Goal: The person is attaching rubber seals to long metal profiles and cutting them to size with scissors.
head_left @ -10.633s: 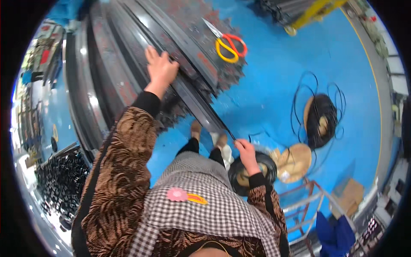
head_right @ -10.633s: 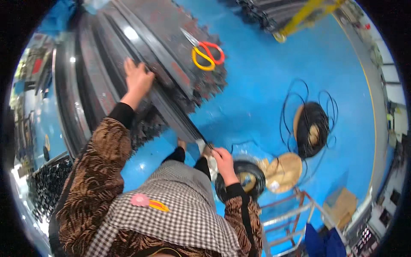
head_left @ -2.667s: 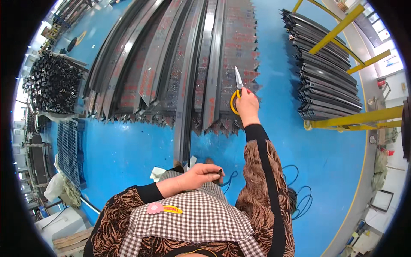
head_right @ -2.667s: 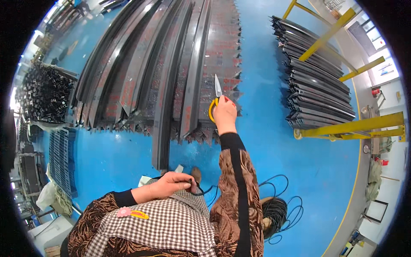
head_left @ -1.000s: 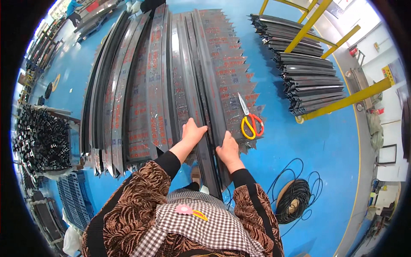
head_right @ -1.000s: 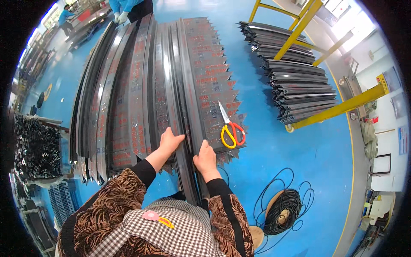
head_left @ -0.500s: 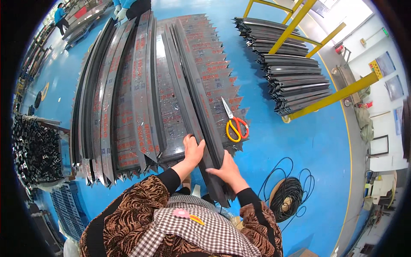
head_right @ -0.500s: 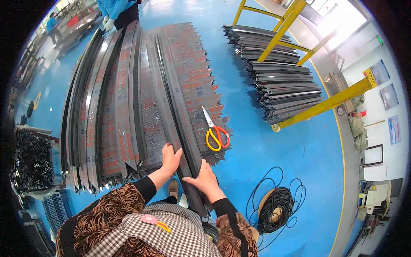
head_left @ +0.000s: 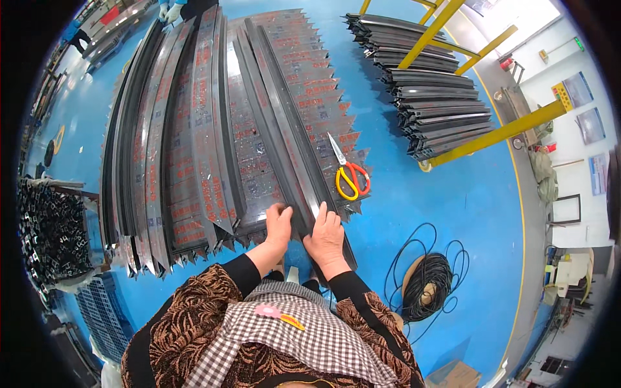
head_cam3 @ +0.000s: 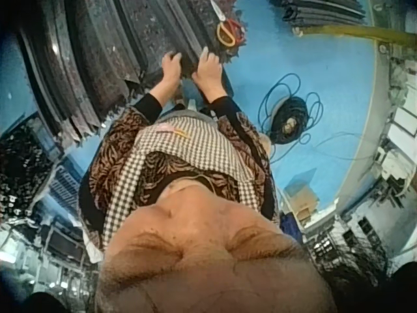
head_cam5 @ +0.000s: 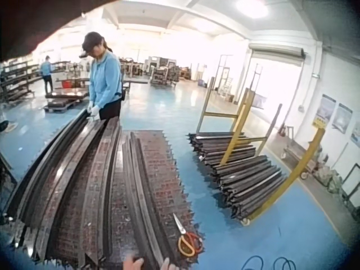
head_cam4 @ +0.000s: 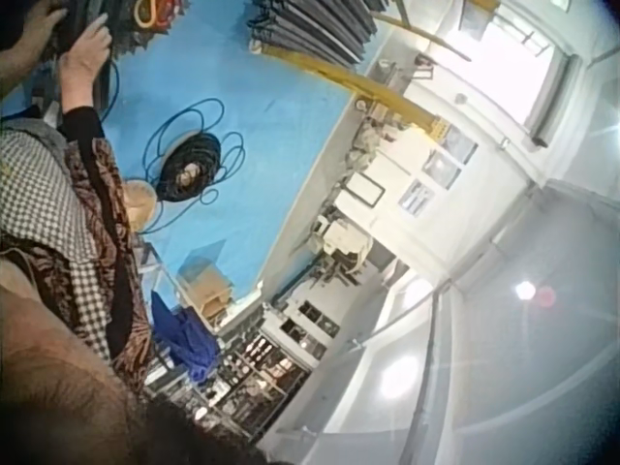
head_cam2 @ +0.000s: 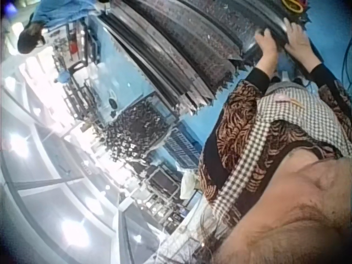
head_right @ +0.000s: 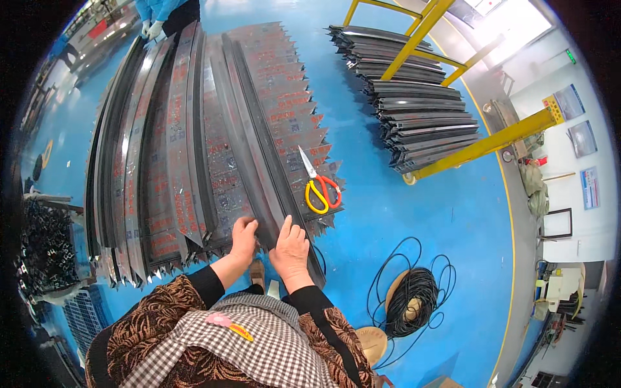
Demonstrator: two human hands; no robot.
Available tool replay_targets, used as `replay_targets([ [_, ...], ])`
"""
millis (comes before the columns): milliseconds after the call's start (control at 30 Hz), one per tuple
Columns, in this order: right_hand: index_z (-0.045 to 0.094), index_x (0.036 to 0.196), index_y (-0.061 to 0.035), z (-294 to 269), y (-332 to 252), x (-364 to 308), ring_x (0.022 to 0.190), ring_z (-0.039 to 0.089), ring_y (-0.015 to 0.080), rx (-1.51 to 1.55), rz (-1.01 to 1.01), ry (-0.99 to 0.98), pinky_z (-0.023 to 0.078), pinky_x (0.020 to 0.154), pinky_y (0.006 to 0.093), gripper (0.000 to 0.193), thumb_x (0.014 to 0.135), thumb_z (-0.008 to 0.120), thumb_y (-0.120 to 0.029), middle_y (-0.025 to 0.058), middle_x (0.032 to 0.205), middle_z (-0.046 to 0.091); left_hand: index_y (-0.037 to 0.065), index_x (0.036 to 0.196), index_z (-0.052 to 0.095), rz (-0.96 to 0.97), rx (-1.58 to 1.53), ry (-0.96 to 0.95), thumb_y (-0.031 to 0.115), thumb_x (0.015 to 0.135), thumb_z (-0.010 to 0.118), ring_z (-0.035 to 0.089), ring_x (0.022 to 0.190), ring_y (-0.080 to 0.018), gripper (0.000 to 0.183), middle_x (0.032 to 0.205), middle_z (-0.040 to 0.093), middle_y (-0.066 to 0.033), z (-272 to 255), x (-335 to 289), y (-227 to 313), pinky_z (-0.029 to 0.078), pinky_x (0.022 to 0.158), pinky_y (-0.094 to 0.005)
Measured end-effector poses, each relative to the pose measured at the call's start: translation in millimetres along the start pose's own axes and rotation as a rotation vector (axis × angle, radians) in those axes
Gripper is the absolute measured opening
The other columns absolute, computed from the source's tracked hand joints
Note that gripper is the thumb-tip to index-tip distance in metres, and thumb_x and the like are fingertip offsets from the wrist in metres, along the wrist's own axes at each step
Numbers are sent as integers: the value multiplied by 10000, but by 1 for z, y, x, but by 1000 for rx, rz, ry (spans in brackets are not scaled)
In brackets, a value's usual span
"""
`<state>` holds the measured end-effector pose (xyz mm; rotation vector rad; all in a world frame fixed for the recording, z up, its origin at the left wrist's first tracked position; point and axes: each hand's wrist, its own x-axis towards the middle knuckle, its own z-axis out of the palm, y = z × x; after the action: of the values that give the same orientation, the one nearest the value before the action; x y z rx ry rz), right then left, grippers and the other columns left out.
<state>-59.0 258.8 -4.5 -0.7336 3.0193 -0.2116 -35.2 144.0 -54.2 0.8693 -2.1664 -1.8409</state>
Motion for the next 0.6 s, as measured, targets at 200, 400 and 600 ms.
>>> replay_targets([
  [200, 367, 1217, 63, -3, 0, 6, 811, 498, 321, 5, 58, 42, 453, 685, 375, 750, 583, 662, -207, 176, 951, 479, 26, 992, 581, -448, -432, -159, 406, 874, 491, 559, 843, -261, 408, 970, 593, -117, 2, -16, -4, 443, 749, -354],
  [400, 431, 1069, 35, 1, 27, 15, 767, 500, 317, 141, 35, 44, 462, 653, 380, 576, 577, 645, -174, 170, 922, 483, 67, 1062, 600, -887, -853, -319, 495, 894, 464, 584, 829, -231, 479, 959, 627, -89, 6, -29, -5, 456, 724, -334],
  [600, 429, 1065, 22, -35, 55, -43, 825, 510, 356, 375, 51, -66, 451, 709, 400, 559, 603, 651, -201, 179, 939, 491, 64, 1102, 579, -1027, -1176, -510, 459, 900, 448, 601, 897, -258, 463, 1035, 633, -90, -5, -23, -17, 476, 748, -388],
])
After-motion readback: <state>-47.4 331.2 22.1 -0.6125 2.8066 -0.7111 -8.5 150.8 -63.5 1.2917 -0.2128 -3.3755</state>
